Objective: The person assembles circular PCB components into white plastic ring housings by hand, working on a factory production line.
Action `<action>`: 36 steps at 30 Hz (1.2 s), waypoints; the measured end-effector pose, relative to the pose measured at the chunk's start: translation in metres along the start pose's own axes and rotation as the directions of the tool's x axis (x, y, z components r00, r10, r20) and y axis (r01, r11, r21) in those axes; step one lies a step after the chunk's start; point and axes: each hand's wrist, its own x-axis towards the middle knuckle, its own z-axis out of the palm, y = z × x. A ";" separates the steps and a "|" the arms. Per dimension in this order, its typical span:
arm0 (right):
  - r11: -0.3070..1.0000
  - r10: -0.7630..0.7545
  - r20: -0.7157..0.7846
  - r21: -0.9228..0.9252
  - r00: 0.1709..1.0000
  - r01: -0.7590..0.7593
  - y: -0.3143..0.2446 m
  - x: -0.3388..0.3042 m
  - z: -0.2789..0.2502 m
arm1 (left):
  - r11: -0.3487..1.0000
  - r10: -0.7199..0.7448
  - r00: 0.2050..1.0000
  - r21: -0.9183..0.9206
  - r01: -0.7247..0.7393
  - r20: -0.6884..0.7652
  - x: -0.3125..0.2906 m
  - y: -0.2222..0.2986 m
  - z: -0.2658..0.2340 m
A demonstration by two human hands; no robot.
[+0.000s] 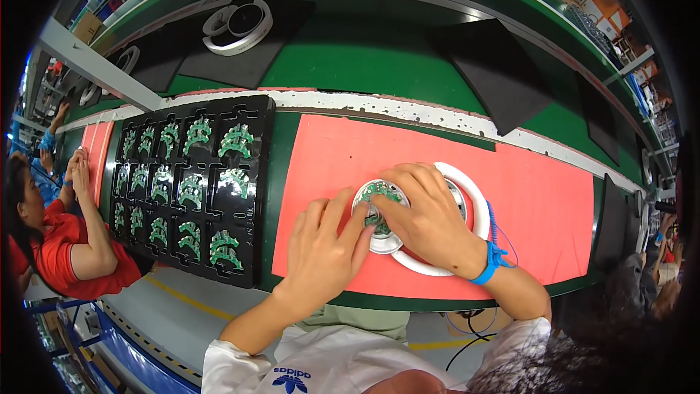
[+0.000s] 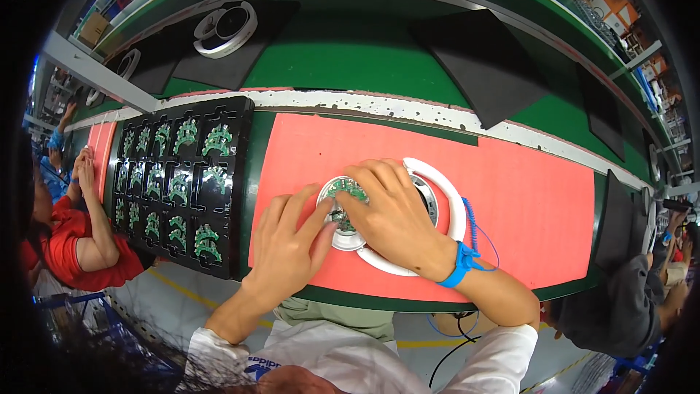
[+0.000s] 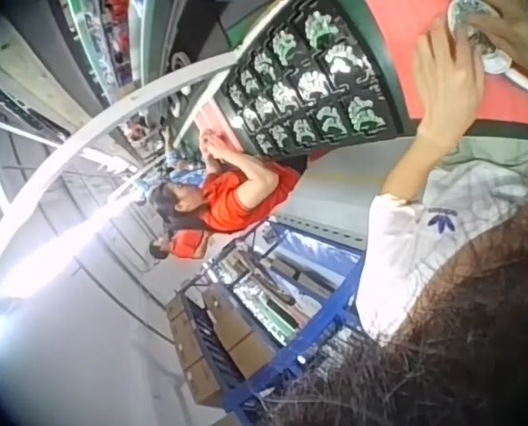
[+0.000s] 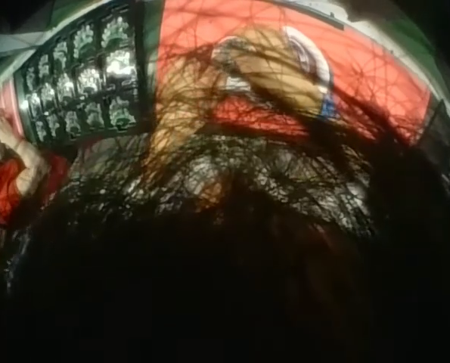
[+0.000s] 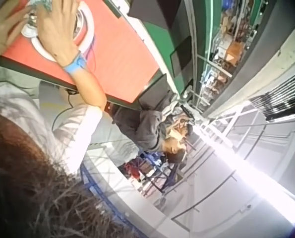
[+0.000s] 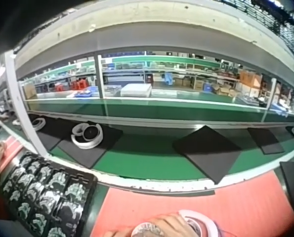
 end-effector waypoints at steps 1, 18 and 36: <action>1.000 -0.002 0.003 0.002 1.000 0.002 0.000 0.000 0.000 | 1.000 -0.003 1.000 0.012 0.003 0.011 0.000 0.001 0.001; 0.995 0.073 0.134 0.060 0.988 -0.081 0.001 0.005 -0.004 | 0.997 -0.039 0.999 -0.062 0.041 0.029 0.008 -0.006 0.011; 1.000 0.010 0.047 0.019 0.999 -0.011 0.002 0.000 -0.001 | 0.997 -0.066 0.998 -0.030 0.066 -0.013 -0.015 0.003 0.011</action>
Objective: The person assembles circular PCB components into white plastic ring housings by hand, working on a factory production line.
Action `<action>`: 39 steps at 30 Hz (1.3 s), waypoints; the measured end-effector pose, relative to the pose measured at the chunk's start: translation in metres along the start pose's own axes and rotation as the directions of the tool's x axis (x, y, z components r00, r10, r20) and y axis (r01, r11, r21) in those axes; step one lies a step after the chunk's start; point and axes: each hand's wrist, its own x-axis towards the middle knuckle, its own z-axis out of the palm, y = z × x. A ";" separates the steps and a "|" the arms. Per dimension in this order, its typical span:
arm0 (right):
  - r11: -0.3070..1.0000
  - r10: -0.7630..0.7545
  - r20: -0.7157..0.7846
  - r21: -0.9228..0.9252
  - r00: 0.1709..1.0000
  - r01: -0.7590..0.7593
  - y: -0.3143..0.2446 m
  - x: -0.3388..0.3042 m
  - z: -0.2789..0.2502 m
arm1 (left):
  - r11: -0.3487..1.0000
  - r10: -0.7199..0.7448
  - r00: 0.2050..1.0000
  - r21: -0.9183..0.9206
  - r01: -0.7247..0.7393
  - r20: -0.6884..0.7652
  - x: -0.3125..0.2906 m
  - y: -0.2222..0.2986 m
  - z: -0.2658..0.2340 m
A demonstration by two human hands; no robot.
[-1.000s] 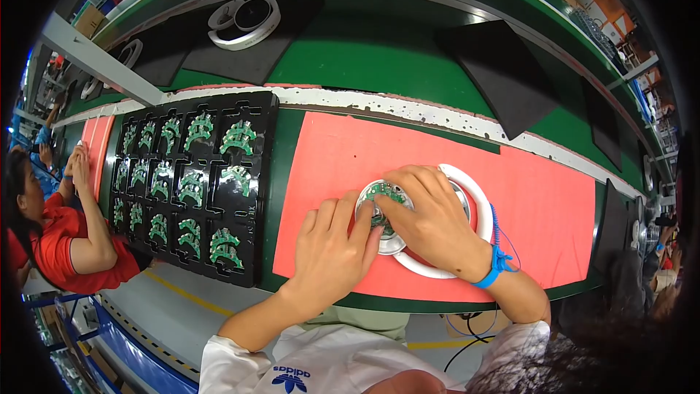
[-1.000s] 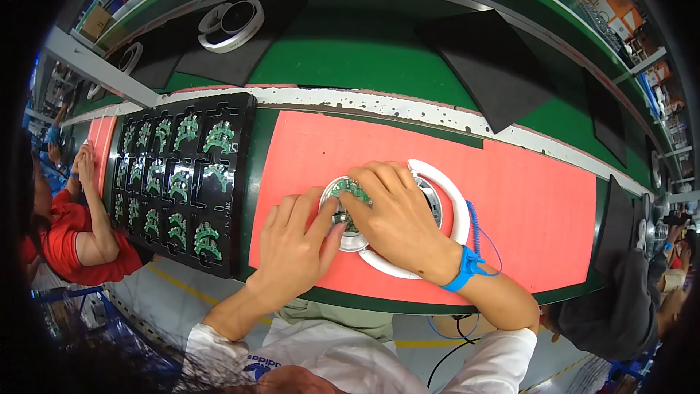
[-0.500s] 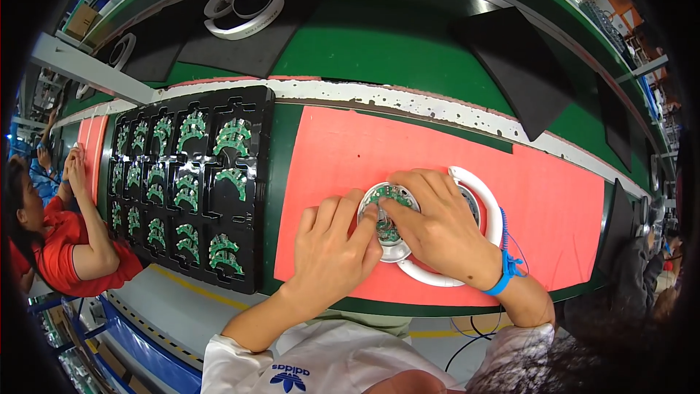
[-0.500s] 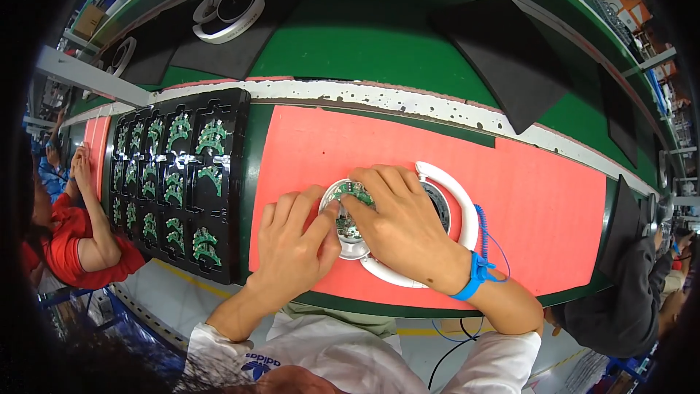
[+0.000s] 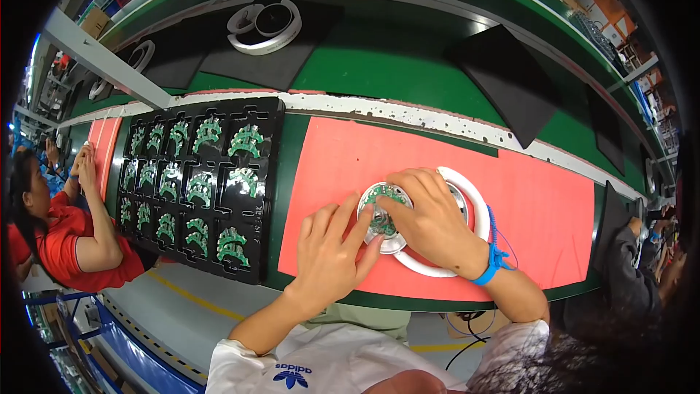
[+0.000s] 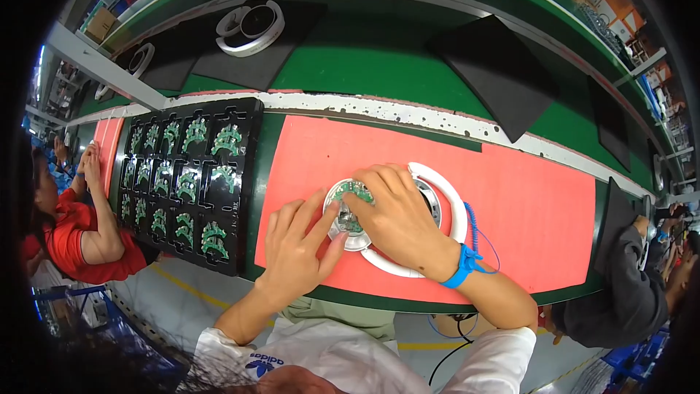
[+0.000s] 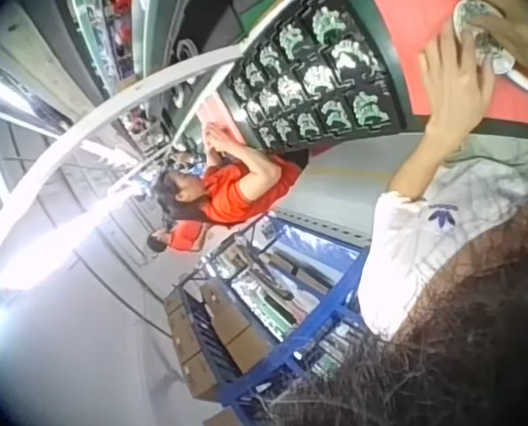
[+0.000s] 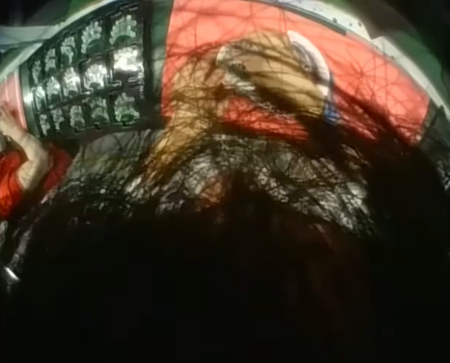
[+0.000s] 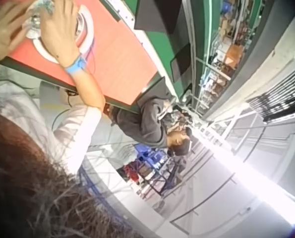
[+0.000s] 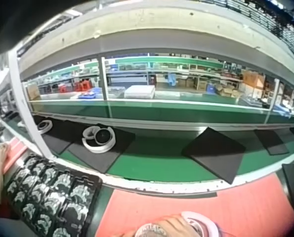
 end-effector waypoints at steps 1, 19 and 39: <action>1.000 0.002 0.002 0.004 1.000 -0.002 -0.003 -0.001 -0.001 | 0.999 0.033 0.999 0.030 -0.032 -0.025 -0.001 -0.001 0.000; 0.999 -0.016 0.169 -0.047 0.985 0.025 -0.004 0.009 -0.008 | 0.998 0.001 1.000 -0.059 -0.002 -0.021 0.010 -0.008 0.007; 0.973 0.219 0.001 -0.074 0.976 -0.218 -0.016 -0.002 -0.037 | 0.907 -0.048 0.999 -0.418 0.045 0.005 0.019 -0.025 -0.006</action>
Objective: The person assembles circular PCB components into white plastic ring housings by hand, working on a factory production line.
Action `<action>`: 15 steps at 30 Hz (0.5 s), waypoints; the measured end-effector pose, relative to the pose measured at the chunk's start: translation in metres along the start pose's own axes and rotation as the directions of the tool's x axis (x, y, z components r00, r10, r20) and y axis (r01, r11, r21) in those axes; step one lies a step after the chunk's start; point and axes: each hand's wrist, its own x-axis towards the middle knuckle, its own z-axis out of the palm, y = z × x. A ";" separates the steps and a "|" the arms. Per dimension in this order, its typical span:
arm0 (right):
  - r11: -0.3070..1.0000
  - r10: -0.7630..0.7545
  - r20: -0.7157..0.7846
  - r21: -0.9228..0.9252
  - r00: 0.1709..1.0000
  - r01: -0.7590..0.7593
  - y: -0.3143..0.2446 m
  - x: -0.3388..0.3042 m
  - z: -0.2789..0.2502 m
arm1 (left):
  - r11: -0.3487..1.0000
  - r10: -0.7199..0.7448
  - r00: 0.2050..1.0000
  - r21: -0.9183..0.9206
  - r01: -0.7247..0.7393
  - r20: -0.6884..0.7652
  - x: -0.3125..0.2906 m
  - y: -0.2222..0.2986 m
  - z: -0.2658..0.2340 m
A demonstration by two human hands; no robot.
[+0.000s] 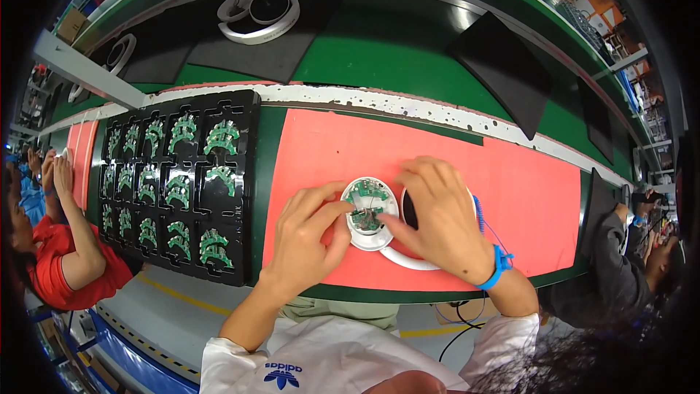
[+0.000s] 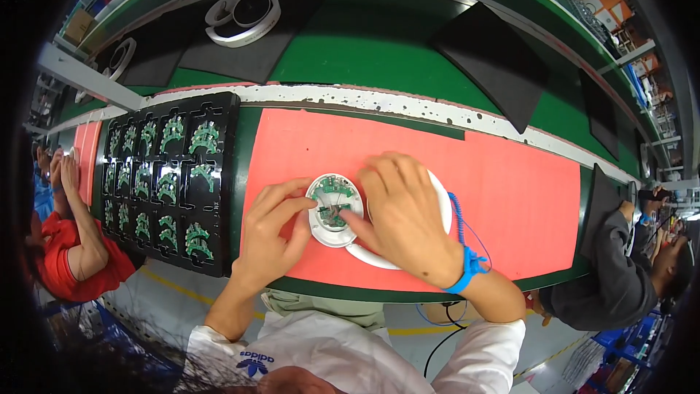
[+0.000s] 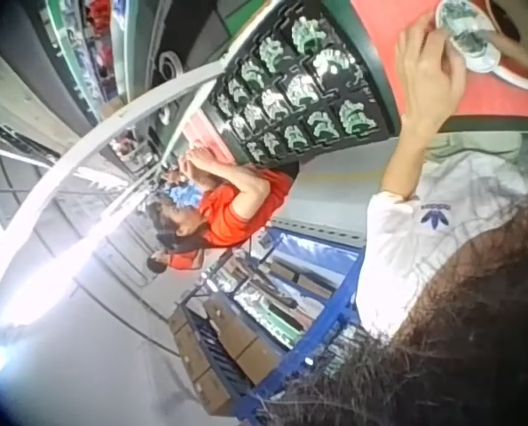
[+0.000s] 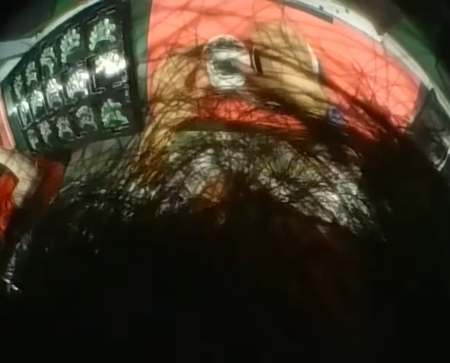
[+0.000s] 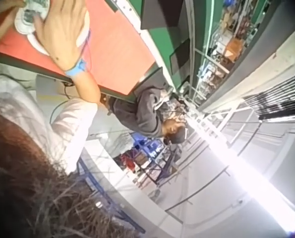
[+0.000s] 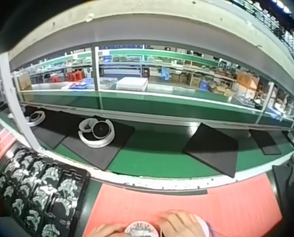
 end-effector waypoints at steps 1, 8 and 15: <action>1.000 0.014 0.014 -0.005 1.000 -0.014 -0.002 -0.003 0.004 | 1.000 0.003 1.000 -0.003 -0.003 0.008 0.004 0.000 -0.001; 0.999 -0.013 -0.063 0.035 0.998 0.016 0.004 -0.009 0.024 | 0.995 0.059 0.998 0.081 -0.062 0.039 0.010 0.002 -0.002; 0.996 -0.059 -0.039 0.063 0.998 0.061 0.005 -0.008 0.032 | 0.996 -0.015 0.999 0.089 0.011 0.047 0.021 0.004 0.000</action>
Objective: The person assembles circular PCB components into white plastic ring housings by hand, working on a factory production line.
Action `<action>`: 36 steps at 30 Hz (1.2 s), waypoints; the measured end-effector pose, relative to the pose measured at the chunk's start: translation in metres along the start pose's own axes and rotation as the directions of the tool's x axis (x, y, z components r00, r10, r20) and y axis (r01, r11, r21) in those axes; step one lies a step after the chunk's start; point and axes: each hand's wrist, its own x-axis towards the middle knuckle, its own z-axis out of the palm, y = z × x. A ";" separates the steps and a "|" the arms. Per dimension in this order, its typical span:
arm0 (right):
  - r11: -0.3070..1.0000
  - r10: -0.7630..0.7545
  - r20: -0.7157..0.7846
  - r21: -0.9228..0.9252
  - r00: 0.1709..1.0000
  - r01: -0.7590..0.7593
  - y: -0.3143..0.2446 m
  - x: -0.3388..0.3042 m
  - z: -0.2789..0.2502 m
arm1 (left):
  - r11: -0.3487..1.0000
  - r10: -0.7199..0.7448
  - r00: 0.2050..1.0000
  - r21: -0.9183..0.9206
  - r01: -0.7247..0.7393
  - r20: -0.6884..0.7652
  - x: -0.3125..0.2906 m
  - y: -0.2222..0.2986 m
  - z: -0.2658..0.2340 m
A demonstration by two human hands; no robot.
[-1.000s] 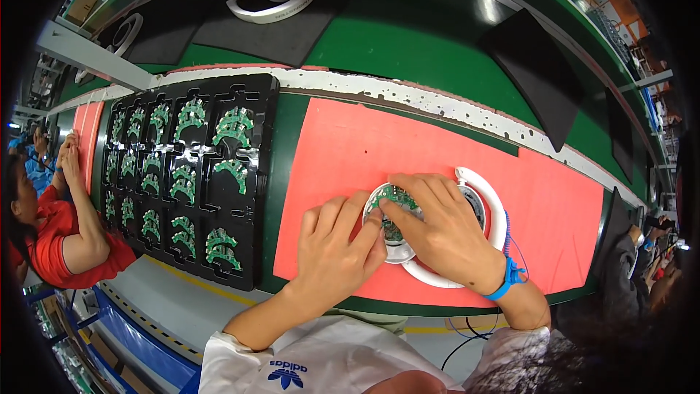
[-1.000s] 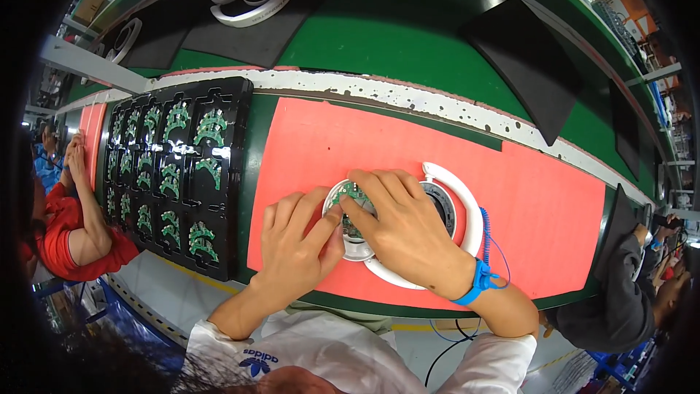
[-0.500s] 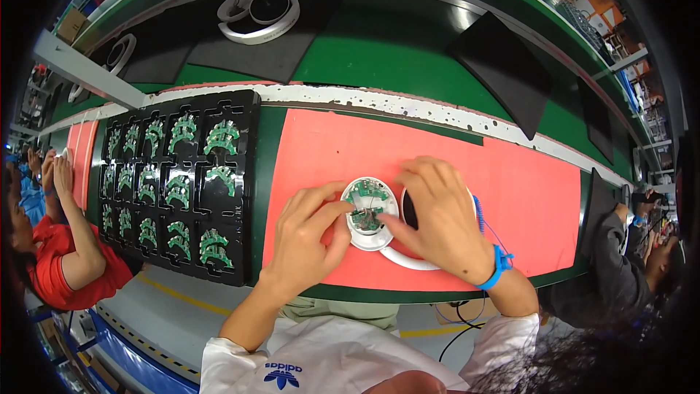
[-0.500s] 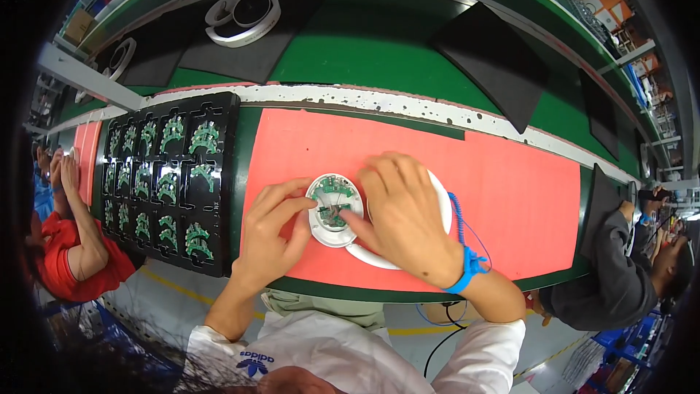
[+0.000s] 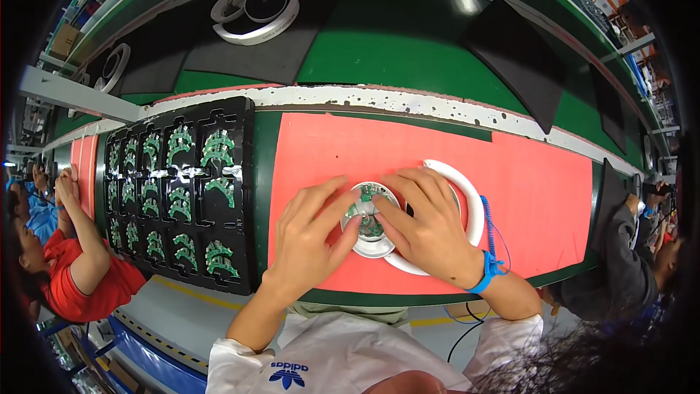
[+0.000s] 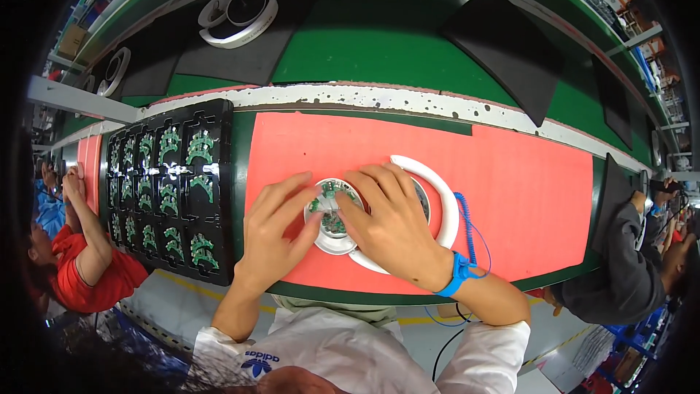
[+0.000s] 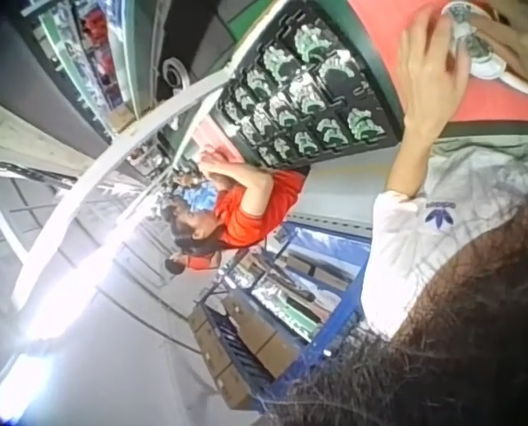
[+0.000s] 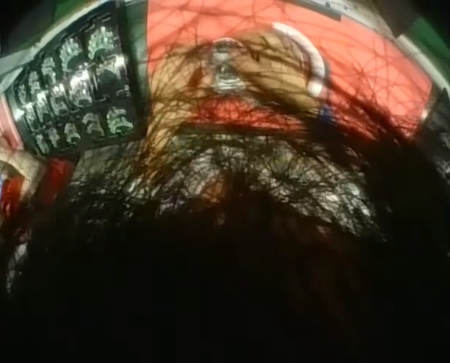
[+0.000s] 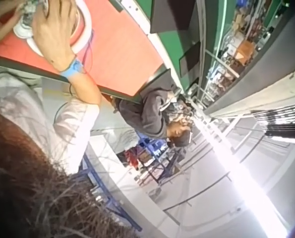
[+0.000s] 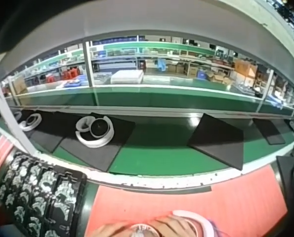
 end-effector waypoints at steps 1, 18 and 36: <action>1.000 0.001 0.001 0.004 1.000 -0.001 0.000 0.000 0.001 | 1.000 -0.004 1.000 0.002 0.004 0.002 0.000 -0.002 0.000; 0.967 0.232 -0.017 0.115 0.973 -0.228 -0.003 0.008 0.001 | 0.958 -0.155 0.976 -0.219 0.186 0.153 0.023 -0.001 0.007; 0.969 0.226 -0.001 0.107 0.974 -0.224 0.002 0.008 0.000 | 0.987 -0.120 0.987 -0.092 0.130 0.103 0.023 -0.002 0.015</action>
